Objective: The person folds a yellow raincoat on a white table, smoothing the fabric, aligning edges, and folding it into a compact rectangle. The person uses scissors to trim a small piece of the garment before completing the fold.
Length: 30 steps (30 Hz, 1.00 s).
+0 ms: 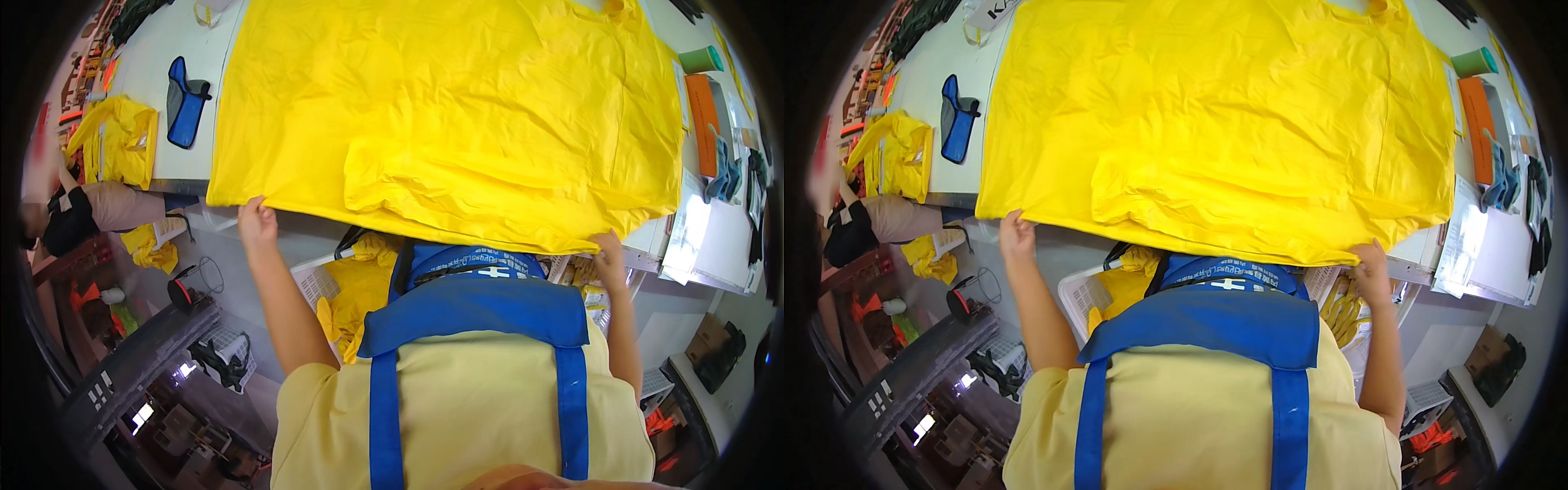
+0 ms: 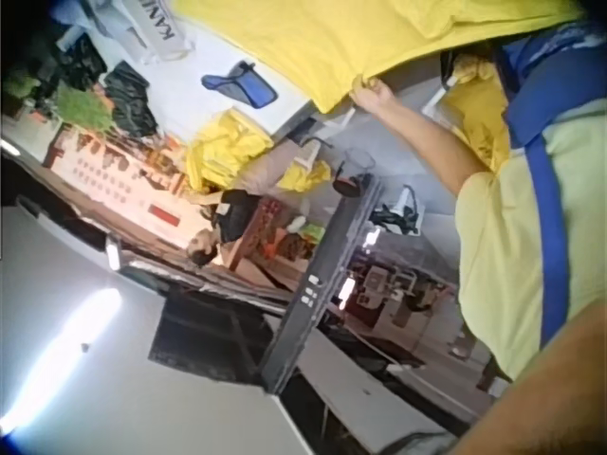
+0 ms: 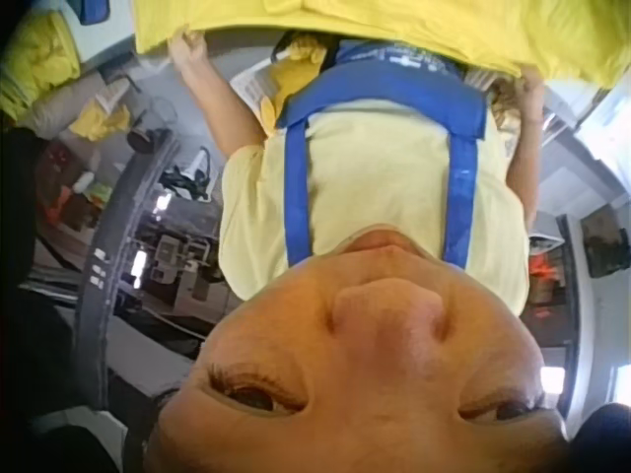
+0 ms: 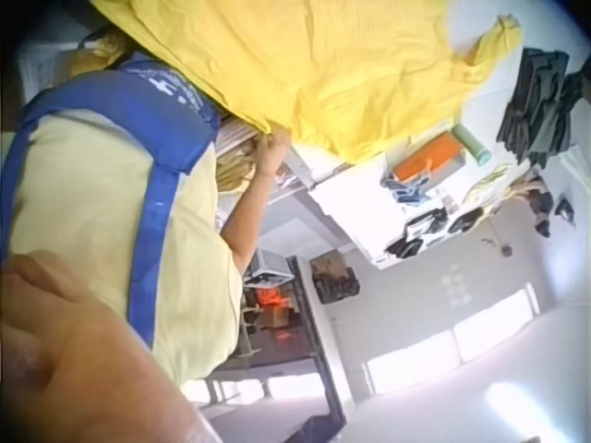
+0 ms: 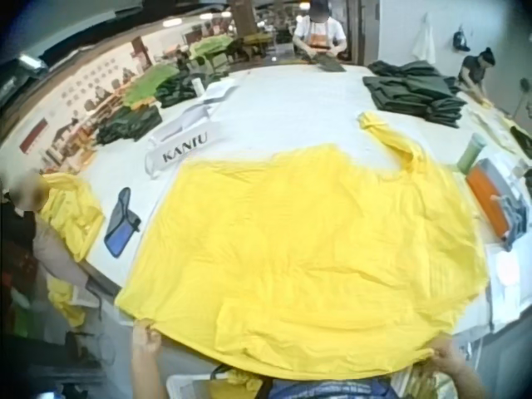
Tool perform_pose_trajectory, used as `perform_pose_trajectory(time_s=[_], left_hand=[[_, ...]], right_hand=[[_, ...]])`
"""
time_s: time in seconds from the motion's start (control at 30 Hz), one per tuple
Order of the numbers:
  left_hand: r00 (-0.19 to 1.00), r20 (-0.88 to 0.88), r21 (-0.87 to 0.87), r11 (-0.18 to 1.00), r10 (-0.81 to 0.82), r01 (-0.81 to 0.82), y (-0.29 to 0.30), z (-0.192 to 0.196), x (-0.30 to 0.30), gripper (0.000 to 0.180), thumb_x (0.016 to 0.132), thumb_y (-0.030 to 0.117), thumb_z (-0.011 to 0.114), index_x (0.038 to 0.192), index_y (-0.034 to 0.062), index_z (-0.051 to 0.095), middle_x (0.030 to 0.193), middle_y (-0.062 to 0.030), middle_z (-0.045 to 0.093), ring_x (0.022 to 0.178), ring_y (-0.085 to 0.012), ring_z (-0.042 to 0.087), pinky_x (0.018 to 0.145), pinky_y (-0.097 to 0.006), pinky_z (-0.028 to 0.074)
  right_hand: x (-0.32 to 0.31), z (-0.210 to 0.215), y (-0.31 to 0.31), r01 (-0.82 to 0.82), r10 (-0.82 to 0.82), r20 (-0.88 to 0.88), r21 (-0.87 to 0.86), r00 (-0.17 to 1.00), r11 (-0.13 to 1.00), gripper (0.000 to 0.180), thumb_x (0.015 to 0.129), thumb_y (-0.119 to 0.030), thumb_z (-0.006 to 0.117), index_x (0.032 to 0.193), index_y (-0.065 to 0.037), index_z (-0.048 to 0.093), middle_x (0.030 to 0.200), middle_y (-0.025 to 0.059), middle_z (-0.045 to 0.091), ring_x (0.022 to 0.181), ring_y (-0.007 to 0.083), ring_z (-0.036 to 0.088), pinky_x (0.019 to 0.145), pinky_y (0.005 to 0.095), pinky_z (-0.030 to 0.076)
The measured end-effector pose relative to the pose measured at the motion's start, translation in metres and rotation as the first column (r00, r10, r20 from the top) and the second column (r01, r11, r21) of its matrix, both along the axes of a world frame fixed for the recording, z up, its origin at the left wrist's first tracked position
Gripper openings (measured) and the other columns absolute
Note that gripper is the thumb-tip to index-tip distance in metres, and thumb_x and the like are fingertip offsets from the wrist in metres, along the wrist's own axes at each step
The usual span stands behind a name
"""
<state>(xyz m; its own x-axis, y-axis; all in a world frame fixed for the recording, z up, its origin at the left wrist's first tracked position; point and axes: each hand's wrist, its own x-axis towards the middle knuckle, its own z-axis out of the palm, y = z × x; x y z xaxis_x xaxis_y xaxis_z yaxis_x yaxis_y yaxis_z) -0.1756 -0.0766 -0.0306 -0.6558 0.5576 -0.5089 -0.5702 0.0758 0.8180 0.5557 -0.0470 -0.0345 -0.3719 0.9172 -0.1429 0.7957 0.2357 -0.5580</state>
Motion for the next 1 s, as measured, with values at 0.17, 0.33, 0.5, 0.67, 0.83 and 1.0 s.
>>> perform_pose_trajectory(time_s=[0.17, 0.33, 0.5, 0.67, 0.83, 1.0], left_hand=[[0.982, -0.083, 0.103, 0.979, -0.169, 0.177, 0.091, 0.06, -0.025, 0.01, 0.082, -0.005, 0.056, 0.09, -0.0001, 0.055, 0.083, -0.0043, 0.057, 0.067, -0.0125, 0.056, 0.054, -0.02, 0.048], [0.956, -0.218, -0.109, 0.978, -0.199, 0.178, 0.219, 0.051, 0.018, 0.02, 0.086, 0.005, 0.059, 0.104, -0.0023, 0.052, 0.097, -0.0117, 0.057, 0.082, -0.021, 0.059, 0.064, -0.027, 0.052], [-0.113, -0.893, -0.429, 0.745, -0.436, 0.511, 0.238, 0.008, 0.153, 0.043, 0.087, 0.027, 0.06, 0.125, 0.0102, 0.05, 0.128, -0.0147, 0.05, 0.115, -0.0344, 0.049, 0.096, -0.052, 0.038], [-0.714, -0.461, -0.861, 0.46, -0.527, 0.217, 0.206, -0.011, 0.243, 0.053, 0.09, 0.049, 0.046, 0.139, 0.0311, 0.038, 0.149, -0.0069, 0.03, 0.136, -0.036, 0.025, 0.105, -0.066, 0.013], [-0.67, -0.444, -0.882, 0.422, -0.595, 0.209, 0.206, -0.039, 0.241, 0.055, 0.09, 0.047, 0.046, 0.142, 0.0323, 0.033, 0.152, -0.0036, 0.023, 0.139, -0.0348, 0.017, 0.106, -0.066, 0.01], [-0.672, -0.452, -0.881, 0.409, -0.586, 0.236, 0.216, -0.039, 0.246, 0.056, 0.09, 0.045, 0.049, 0.142, 0.0313, 0.034, 0.152, -0.0033, 0.023, 0.14, -0.0346, 0.016, 0.106, -0.065, 0.01]], right_hand=[[-0.003, 0.075, 0.09, 0.492, -0.493, -0.04, -0.032, 0.869, 0.87, 0.021, 0.088, -0.013, 0.058, 0.103, 0.001, 0.056, 0.075, 0.0042, 0.054, 0.068, 0.0095, 0.047, 0.06, 0.0266, 0.04], [-0.04, 0.051, 0.197, 0.351, -0.42, 0.205, 0.302, 0.884, 0.887, 0.04, 0.09, -0.033, 0.055, 0.114, -0.002, 0.055, 0.107, 0.0216, 0.061, 0.101, 0.0364, 0.057, 0.084, 0.0383, 0.046], [-0.04, -0.009, 0.245, 0.345, -0.406, 0.355, 0.224, 0.842, 0.911, 0.043, 0.093, -0.04, 0.048, 0.12, -0.007, 0.052, 0.115, 0.0173, 0.059, 0.105, 0.0337, 0.056, 0.087, 0.0419, 0.045], [-0.038, -0.027, 0.231, 0.256, -0.417, 0.344, 0.425, 0.841, 0.868, 0.036, 0.092, -0.035, 0.05, 0.118, -0.011, 0.054, 0.109, 0.0133, 0.061, 0.099, 0.0315, 0.058, 0.083, 0.0421, 0.045], [0.047, -0.009, 0.147, 0.392, -0.65, 0.131, 0.704, 0.748, 0.592, 0.023, 0.09, -0.023, 0.054, 0.107, -0.008, 0.059, 0.102, 0.0116, 0.062, 0.098, 0.0296, 0.057, 0.085, 0.0398, 0.042], [0.112, -0.028, 0.102, 0.408, -0.642, 0.217, 0.614, 0.735, 0.675, 0.018, 0.091, -0.023, 0.053, 0.091, -0.006, 0.06, 0.097, 0.0139, 0.063, 0.094, 0.0331, 0.057, 0.082, 0.0409, 0.043]])
